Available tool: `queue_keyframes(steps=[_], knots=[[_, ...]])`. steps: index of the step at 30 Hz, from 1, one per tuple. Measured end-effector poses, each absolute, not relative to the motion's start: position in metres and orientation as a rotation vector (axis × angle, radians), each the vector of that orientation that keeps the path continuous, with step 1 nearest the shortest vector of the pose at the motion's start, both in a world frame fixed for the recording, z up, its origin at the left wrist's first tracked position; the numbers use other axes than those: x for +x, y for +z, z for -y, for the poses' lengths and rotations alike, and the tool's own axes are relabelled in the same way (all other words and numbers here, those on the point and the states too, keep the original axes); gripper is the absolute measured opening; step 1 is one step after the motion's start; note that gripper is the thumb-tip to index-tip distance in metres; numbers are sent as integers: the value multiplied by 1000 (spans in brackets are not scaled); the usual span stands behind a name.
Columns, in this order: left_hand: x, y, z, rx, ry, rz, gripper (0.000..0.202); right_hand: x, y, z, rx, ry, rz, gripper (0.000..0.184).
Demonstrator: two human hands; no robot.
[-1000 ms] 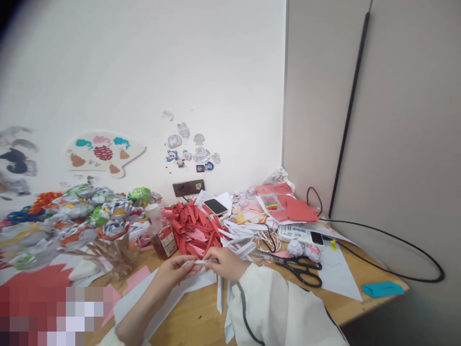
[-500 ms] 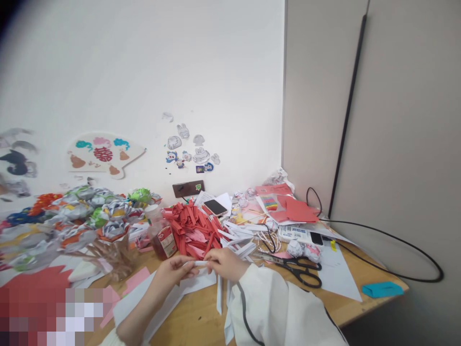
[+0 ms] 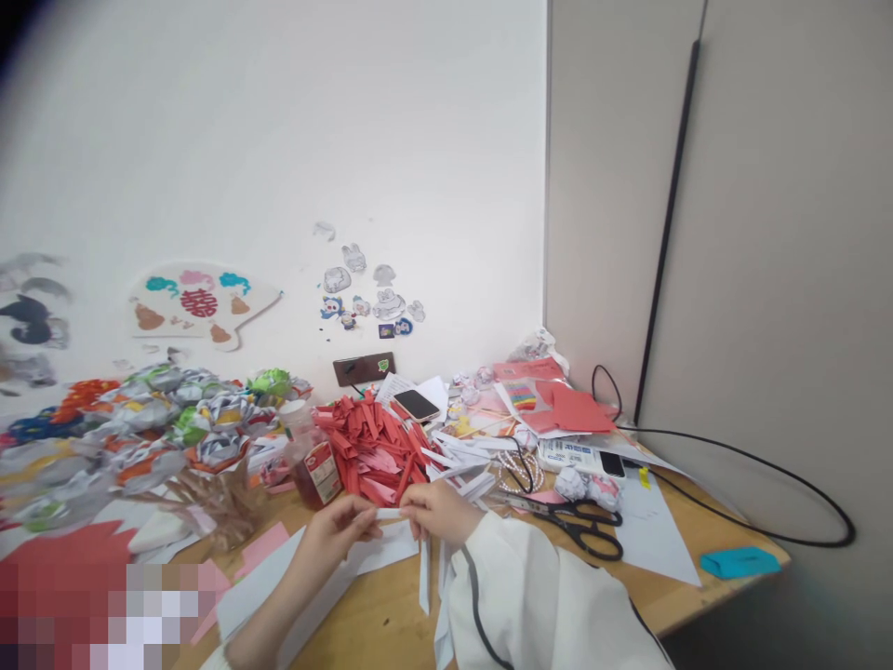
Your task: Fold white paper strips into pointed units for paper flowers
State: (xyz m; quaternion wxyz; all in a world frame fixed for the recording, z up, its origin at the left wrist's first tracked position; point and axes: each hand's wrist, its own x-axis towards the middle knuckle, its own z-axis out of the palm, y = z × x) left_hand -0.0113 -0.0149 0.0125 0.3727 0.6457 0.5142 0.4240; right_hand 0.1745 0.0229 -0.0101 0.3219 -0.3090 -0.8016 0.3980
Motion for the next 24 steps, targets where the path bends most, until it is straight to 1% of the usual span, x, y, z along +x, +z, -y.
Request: queue_keyframes(steps=[3,7,9,12,15,19,21,24], knots=[[-12,5,12,1904,1026,-1388,20,172,-14,-22,-849,963,2200,14],[-10,1,10,2010,934,-1451,17,167,-14,-18,-812,733,2317,13],[-8,2,12,2038,929,-1483,18,166,-14,-16,-811,623,2357,14],[-6,8,18,2106,887,-1477,20,165,-15,-16,-794,581,2391,17],[-4,15,26,2271,804,-1447,22,163,-19,-17,-812,538,2396,17],[-4,18,29,2359,766,-1495,24,162,-20,-18,-818,377,2432,16],[-5,19,26,2280,785,-1500,24,164,-16,-18,-797,417,2425,16],[-7,19,22,2089,878,-1509,25,169,-9,-19,-793,585,2360,17]])
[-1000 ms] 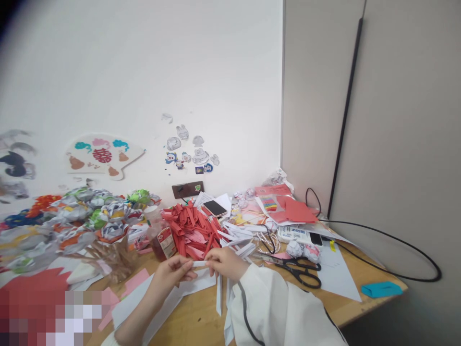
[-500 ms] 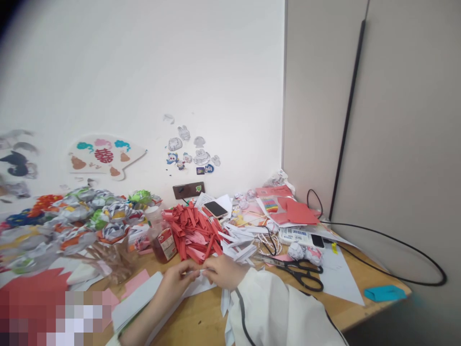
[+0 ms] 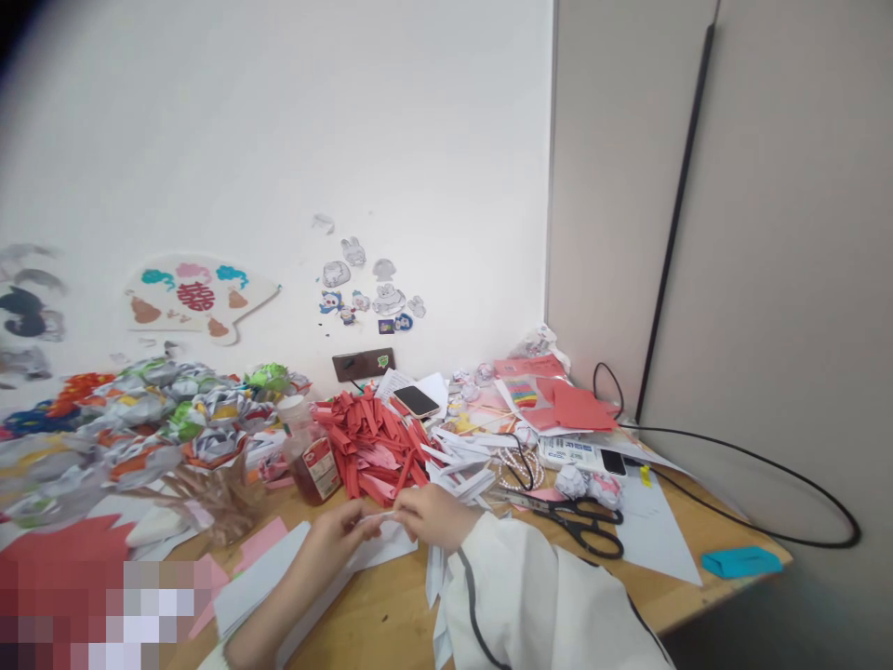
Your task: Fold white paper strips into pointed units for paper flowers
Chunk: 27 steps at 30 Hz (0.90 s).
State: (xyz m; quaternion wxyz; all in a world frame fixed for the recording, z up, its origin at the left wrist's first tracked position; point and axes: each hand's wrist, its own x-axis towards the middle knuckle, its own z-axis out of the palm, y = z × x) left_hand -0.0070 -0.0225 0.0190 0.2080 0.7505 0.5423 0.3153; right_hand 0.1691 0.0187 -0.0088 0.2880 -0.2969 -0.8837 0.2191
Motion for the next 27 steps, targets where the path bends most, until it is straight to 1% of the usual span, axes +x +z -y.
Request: queue_keyframes(steps=[7,14,19,27], knots=[[-7,21,20,1757,970,-1341,25,177,0,-19,-819,792,2231,18],[-5,28,23,1686,1003,-1320,25,179,-5,-24,-747,1124,2059,16],[-7,29,22,1665,966,-1411,22,182,-5,-27,-768,1164,2018,21],[-8,31,24,1626,1008,-1325,25,186,-8,-32,-744,1189,1949,27]])
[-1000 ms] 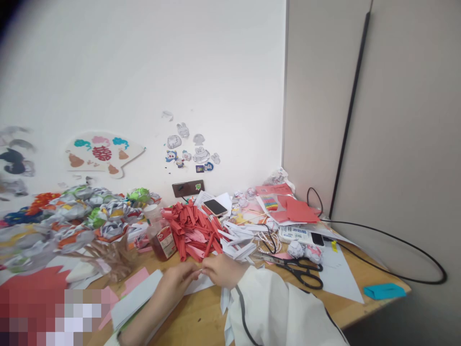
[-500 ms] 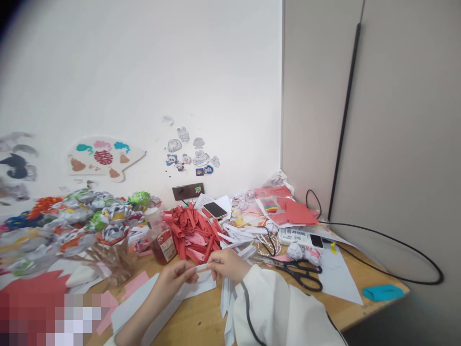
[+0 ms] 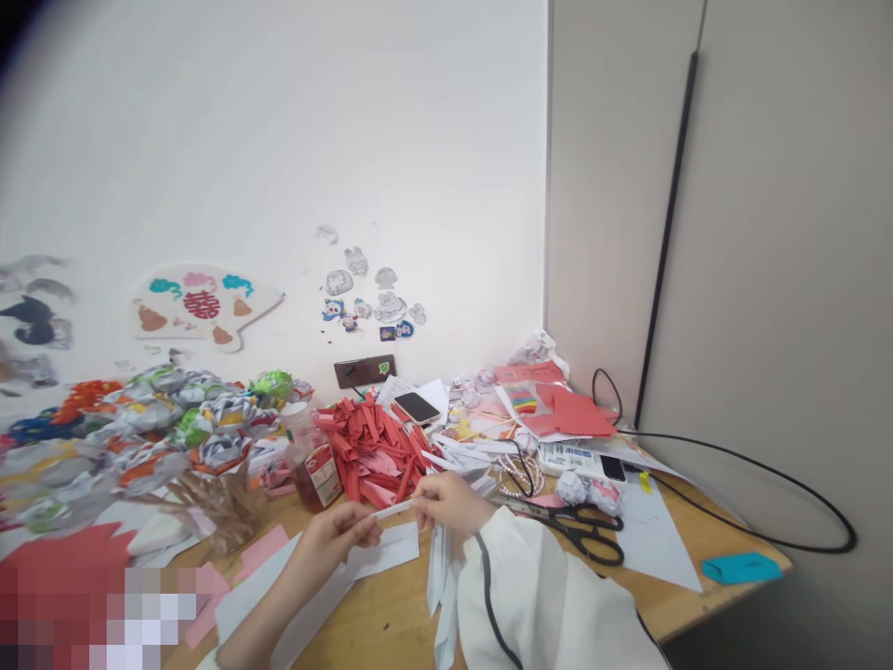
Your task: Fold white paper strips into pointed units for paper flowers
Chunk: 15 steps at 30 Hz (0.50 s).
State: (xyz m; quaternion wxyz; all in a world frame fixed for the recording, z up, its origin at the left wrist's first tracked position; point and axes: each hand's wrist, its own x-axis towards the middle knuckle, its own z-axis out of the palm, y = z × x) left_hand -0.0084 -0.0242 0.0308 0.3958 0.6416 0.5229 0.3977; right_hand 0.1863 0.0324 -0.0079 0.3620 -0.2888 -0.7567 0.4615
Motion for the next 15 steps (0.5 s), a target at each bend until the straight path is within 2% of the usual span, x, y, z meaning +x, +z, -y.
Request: queue_keyframes(steps=[15], knots=[[-16,21,16,1644,1059,-1341,30,192,-4,-34,-780,1080,1946,23]])
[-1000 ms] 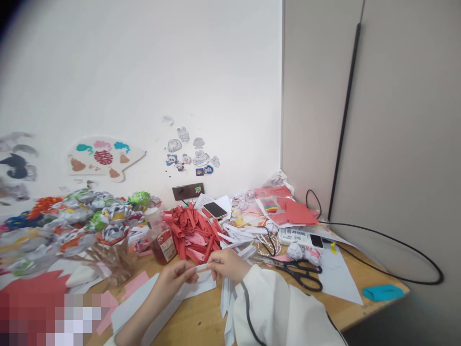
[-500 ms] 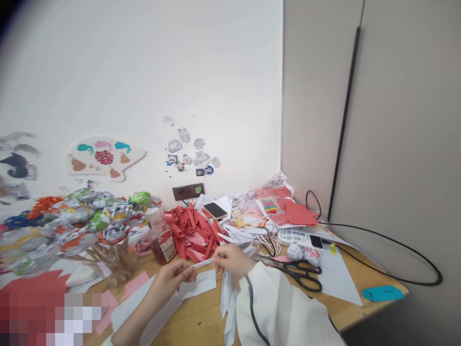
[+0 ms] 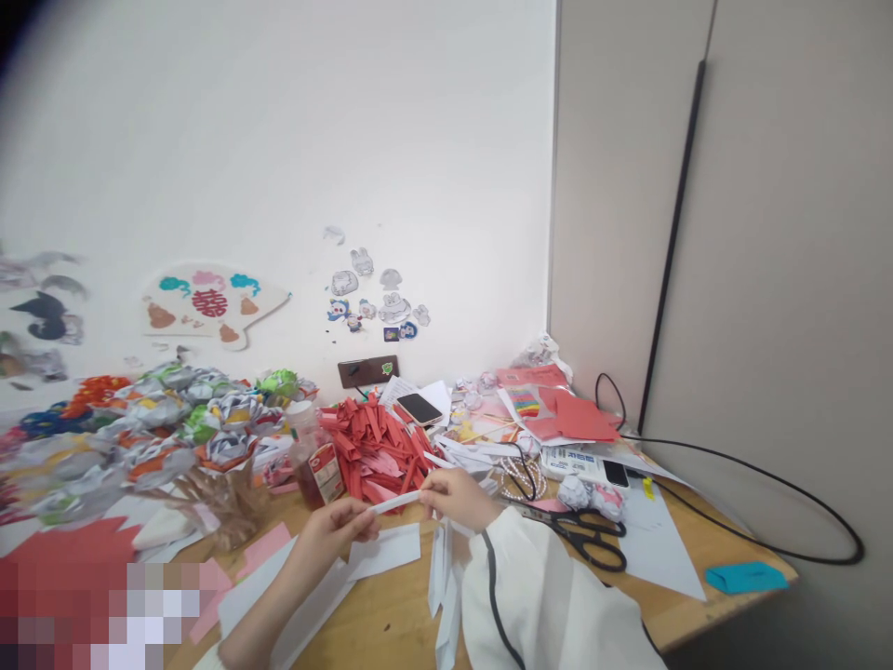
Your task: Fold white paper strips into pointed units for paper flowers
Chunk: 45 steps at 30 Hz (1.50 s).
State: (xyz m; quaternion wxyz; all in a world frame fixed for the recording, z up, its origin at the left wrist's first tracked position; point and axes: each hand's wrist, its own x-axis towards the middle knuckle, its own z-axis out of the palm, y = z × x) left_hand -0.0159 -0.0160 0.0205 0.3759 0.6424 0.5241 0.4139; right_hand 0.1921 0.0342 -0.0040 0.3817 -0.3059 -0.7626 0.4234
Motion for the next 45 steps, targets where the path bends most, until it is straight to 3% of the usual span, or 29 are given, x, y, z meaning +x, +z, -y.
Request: queue_keyframes(steps=[8,12,14,21,27,31,38,45], knots=[[-26,5,8,1847,984,-1543,26,210,7,-41,-1086,627,1680,19],[-22,4,14,2157,694,-1539,40,215,-3,-50,-1357,445,1690,48],[-18,4,16,2234,620,-1534,48,213,-7,-51,-1447,387,1730,53],[-18,4,6,2271,504,-1530,39,199,-4,-39,-1447,276,1782,34],[-18,3,6,2155,845,-1536,33,184,-10,-32,-1143,523,1910,24],[-17,4,8,2080,872,-1512,16,176,-14,-29,-966,609,2064,21],[-20,0,8,2115,923,-1558,15,170,-25,-30,-1018,615,2120,13],[-16,12,14,2226,972,-1538,16,168,-26,-32,-904,260,2337,17]])
